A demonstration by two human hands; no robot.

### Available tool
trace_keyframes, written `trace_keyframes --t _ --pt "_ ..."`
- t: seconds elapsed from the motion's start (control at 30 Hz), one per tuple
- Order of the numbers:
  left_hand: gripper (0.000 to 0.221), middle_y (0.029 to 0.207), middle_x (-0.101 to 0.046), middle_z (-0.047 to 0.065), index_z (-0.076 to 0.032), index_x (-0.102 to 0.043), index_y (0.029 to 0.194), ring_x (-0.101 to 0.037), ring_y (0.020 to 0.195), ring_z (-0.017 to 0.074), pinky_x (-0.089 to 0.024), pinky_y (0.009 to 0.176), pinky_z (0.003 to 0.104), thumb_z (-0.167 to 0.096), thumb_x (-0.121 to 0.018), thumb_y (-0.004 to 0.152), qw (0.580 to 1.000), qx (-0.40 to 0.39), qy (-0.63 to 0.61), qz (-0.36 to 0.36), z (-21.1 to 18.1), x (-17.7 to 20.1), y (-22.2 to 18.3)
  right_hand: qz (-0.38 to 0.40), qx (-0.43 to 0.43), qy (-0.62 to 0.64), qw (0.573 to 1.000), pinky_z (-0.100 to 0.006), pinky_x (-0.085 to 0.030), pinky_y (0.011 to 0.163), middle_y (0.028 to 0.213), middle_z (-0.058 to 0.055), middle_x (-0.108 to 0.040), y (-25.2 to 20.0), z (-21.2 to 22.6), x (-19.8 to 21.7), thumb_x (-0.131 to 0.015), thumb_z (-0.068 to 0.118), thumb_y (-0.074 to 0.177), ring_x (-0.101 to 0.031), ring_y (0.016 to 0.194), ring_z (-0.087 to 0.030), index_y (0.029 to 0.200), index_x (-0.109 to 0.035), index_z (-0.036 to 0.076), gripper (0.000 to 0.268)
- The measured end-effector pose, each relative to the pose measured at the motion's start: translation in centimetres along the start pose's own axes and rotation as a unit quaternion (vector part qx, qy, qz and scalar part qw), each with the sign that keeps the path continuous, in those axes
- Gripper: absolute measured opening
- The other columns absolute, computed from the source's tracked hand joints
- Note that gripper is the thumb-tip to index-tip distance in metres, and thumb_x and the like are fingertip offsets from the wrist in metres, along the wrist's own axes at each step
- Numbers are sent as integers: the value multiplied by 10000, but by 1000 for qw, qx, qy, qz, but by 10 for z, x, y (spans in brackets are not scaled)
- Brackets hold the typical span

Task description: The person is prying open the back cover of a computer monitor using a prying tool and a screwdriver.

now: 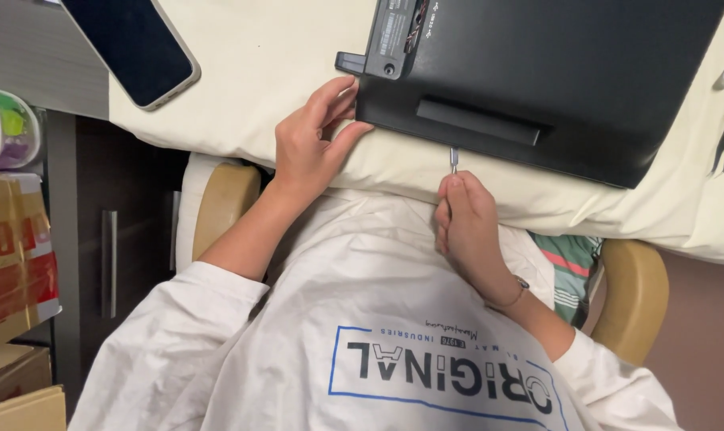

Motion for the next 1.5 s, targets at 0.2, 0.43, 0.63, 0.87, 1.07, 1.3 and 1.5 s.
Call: trace_keyframes --t 0.2,0.43,0.63,0.87,1.07,1.3,1.5 --pt "509 1277 -708 101 -72 -546 1375 -747 1173 225 -631 1029 306 -61 -841 960 1000 6 -6 2 -4 1 1 -18 30 9 999 -246 -214 293 560 27 -332 2 -11 -2 -356 283 1102 -258 380 -75 850 -449 120 314" --pt "496 1268 -707 94 -69 -553 1370 -754 1148 217 -639 1019 306 -78 -840 966 1000 0 -2 0 -1 0 1 -57 31 58 996 -242 -188 290 575 22 -357 -8 -11 17 -366 284 1113 -256 365 -78 911 -471 127 276" --pt "503 1283 -706 118 -58 -550 1369 -757 1141 226 -632 1028 313 -75 -843 961 1000 8 -7 1 -1 0 0 -93 8 71 993 -256 -304 379 648 5 -384 -19 0 44 -333 261 1141 -325 450 -103 939 -430 138 256" --pt "477 1273 -712 121 -66 -560 1356 -764 1119 224 -653 952 292 -68 -837 967 1000 11 -2 0 -3 1 0 -56 -33 188 980 -223 -145 374 621 36 -316 -17 -3 57 -334 284 1141 -207 442 -67 893 -438 150 300" --pt "472 1265 -715 127 -66 -560 1359 -766 1099 219 -658 942 291 -78 -835 976 1000 0 2 -3 -2 0 1 -106 -31 127 986 -240 -120 361 590 19 -316 -2 -14 77 -360 266 1124 -192 433 -77 884 -438 142 281" --pt "467 1277 -714 112 -72 -557 1360 -770 1089 208 -661 875 269 -71 -831 981 1000 10 6 1 -6 2 1 -96 -37 85 991 -236 -129 354 580 28 -308 1 -18 81 -358 301 1127 -187 435 -69 851 -417 158 316" --pt "460 1280 -700 131 -56 -560 1360 -765 1105 228 -661 952 306 -43 -824 984 1000 -2 -2 0 -6 1 1 -147 16 -113 983 -233 -254 430 631 28 -471 -5 -10 85 -405 300 1105 -351 492 -68 813 -478 172 327"
Point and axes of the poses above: each hand's wrist, its own y-axis towards the middle knuckle, its own x-axis out of the back of the hand, z = x × y, the point moved 1 cm from there along y, towards the middle knuckle
